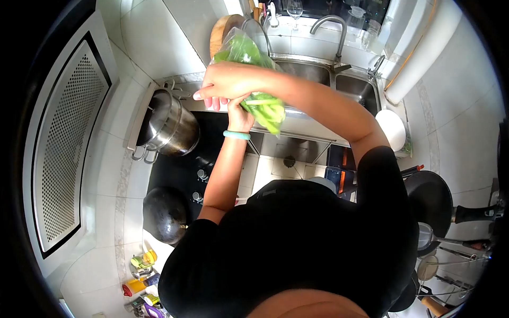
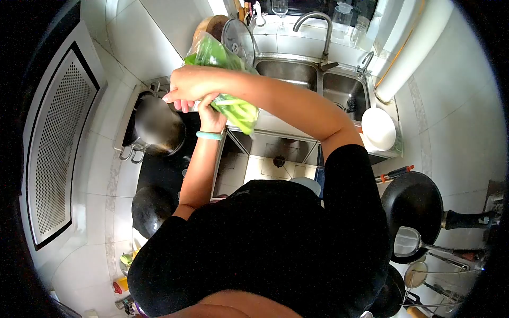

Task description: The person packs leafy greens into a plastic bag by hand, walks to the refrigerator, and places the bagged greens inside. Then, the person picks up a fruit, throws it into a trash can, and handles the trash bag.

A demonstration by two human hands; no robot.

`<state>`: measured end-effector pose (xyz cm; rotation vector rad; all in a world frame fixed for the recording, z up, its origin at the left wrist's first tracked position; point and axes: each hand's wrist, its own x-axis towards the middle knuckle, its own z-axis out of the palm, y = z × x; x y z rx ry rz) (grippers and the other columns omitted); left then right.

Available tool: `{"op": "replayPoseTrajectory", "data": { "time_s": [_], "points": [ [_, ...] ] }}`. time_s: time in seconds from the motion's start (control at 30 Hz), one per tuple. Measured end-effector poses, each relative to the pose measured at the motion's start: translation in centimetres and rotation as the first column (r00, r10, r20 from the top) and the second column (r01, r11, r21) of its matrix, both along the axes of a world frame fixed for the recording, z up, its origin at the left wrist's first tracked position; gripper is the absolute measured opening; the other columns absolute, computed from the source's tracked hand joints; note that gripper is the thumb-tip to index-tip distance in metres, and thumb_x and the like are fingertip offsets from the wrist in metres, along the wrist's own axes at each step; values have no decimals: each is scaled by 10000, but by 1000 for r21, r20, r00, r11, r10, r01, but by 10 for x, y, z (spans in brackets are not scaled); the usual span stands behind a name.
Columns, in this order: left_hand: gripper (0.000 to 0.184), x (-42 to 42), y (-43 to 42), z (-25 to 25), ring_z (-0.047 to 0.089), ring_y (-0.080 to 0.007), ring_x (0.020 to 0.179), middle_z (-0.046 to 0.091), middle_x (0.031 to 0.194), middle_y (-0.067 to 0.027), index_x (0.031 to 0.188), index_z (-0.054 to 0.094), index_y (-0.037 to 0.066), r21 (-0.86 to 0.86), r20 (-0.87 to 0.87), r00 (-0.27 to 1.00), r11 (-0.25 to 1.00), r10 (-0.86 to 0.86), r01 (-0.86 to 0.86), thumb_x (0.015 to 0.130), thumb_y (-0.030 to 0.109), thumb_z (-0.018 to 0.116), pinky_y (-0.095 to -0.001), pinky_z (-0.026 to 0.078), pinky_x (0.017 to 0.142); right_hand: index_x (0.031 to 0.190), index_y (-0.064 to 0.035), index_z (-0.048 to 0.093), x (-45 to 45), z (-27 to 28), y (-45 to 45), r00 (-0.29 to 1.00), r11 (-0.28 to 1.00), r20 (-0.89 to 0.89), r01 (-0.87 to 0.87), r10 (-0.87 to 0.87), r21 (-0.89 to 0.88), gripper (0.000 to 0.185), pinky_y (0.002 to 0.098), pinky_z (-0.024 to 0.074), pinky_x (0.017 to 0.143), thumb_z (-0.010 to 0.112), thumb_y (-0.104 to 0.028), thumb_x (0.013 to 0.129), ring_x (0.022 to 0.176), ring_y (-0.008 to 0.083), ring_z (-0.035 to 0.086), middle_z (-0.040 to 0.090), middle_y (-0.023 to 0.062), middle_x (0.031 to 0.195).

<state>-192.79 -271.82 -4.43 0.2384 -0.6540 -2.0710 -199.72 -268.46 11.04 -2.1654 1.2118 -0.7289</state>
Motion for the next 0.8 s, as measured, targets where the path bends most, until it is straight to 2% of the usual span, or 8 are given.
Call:
{"op": "replayPoseTrajectory", "data": {
  "time_s": [0.1,0.17,0.2,0.37,0.47,0.57,0.7,0.8],
  "points": [
    [364,7,-1,1,529,-280,1032,561,1096,-125,1114,511,6,35,-66,993,994,-97,99,765,105,538,-421,400,936,776,14,660,-19,21,16,996,997,84,-9,3,76,383,222,467,499,522,-328,878,567,118,608,651,95,689],
    [405,12,-3,3,527,-307,1048,559,1136,-146,1132,519,8,38,-140,975,983,-174,181,763,173,540,-444,387,956,829,-11,671,-50,16,30,844,990,532,3,72,-140,374,246,475,496,553,-365,859,587,105,606,657,75,729],
    [405,17,-5,1,527,-307,1048,559,1136,-146,1132,519,8,43,-143,976,984,-163,171,763,173,540,-444,387,956,861,-21,662,-61,19,48,782,963,607,252,-142,-99,346,242,465,506,572,-354,850,605,100,599,656,61,766],
    [436,32,-17,-9,542,-334,1038,567,1131,-171,1156,504,-4,38,-218,932,951,-291,306,775,204,539,-461,413,935,1152,-37,530,-107,-54,46,771,888,517,458,-373,-42,521,317,435,845,599,-426,811,976,187,564,606,125,1032],
    [440,26,-10,-6,552,-313,1020,561,1120,-172,1183,465,-4,41,-179,927,939,-329,341,786,167,542,-451,431,915,1375,-58,258,-67,-89,47,892,909,291,395,-345,-134,749,412,353,983,571,-450,819,1194,342,408,347,209,1342],
    [451,22,-6,-12,558,-291,1004,559,1105,-152,1210,438,13,-10,-81,931,934,-356,356,814,194,554,-429,454,889,1375,-64,262,-52,-107,50,860,858,205,497,-467,-131,734,426,372,953,578,-424,819,1189,362,407,388,234,1296],
    [708,22,2,-30,541,-263,1024,529,1140,-121,1232,417,19,-191,108,946,928,-306,321,732,450,672,-404,462,885,1370,-77,278,-54,-129,50,824,842,384,510,-418,-179,687,390,362,945,584,-352,820,1139,360,443,424,218,1259],
    [689,23,7,-34,587,-257,919,579,1014,-143,1213,427,-16,-252,226,958,940,-174,230,681,296,735,-379,488,831,1357,-72,309,-48,-123,62,825,833,253,543,-506,-106,649,391,297,987,592,-283,811,1207,340,367,369,186,1324]
  ]
}}
